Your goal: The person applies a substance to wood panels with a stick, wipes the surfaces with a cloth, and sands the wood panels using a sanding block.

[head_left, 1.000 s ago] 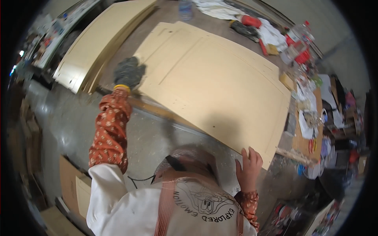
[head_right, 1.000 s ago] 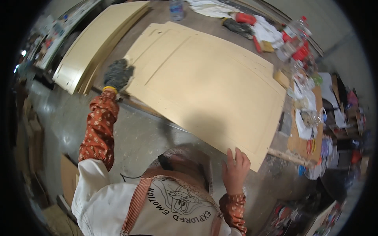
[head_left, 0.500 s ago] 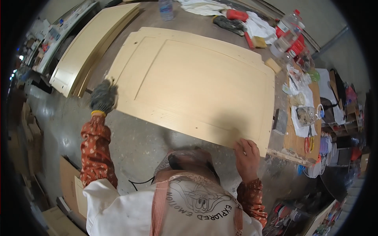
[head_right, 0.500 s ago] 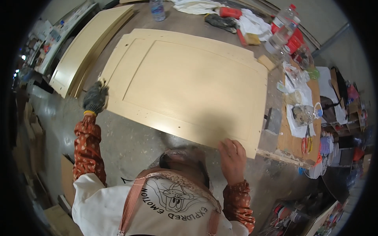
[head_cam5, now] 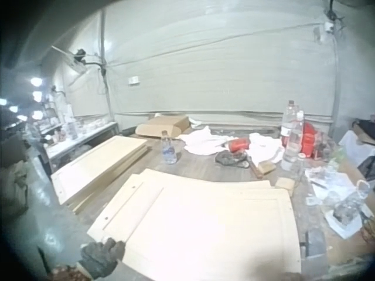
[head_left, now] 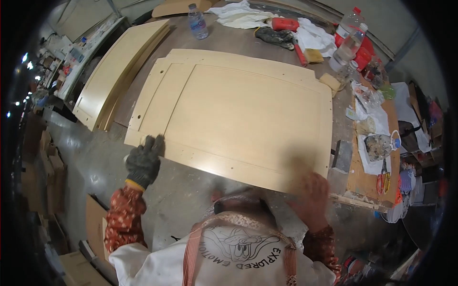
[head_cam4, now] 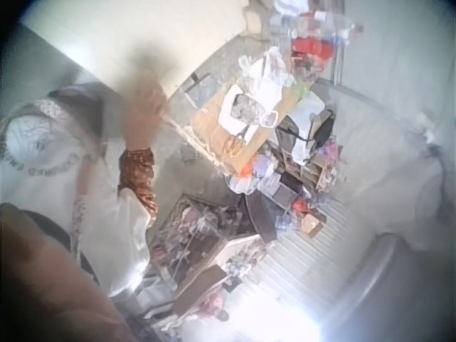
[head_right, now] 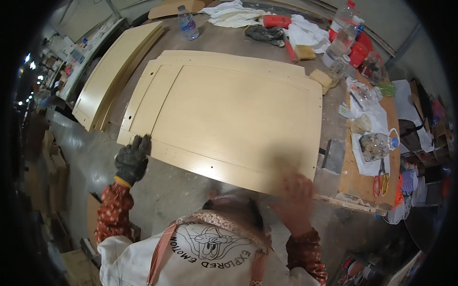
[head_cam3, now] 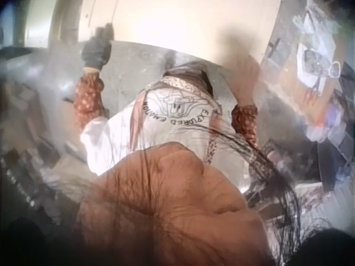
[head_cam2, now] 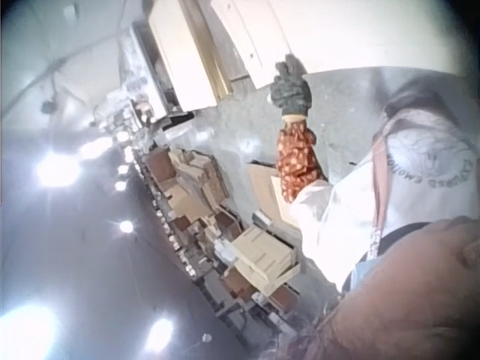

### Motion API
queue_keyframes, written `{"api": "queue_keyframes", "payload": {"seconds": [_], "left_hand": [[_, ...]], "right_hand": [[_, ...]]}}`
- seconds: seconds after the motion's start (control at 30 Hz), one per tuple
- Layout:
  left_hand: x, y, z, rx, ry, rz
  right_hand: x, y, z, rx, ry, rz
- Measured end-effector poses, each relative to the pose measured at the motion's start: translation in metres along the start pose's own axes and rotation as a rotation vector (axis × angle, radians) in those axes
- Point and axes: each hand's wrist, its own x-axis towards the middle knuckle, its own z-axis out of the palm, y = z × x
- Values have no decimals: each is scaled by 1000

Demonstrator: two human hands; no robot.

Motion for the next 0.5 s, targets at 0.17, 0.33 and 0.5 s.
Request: {"api": "queue_keyframes", "payload": {"seconds": [0.17, 0.33, 0.5], "left_hand": [[19, -10, 31, 307, 146, -52], [30, -63, 39, 155, 51, -22], [28, -41, 23, 215, 16, 148]], "right_hand": [[29, -24, 27, -100, 32, -294], [28, -47, 20, -238, -1, -525], [25, -96, 38, -70, 144, -554]]}}
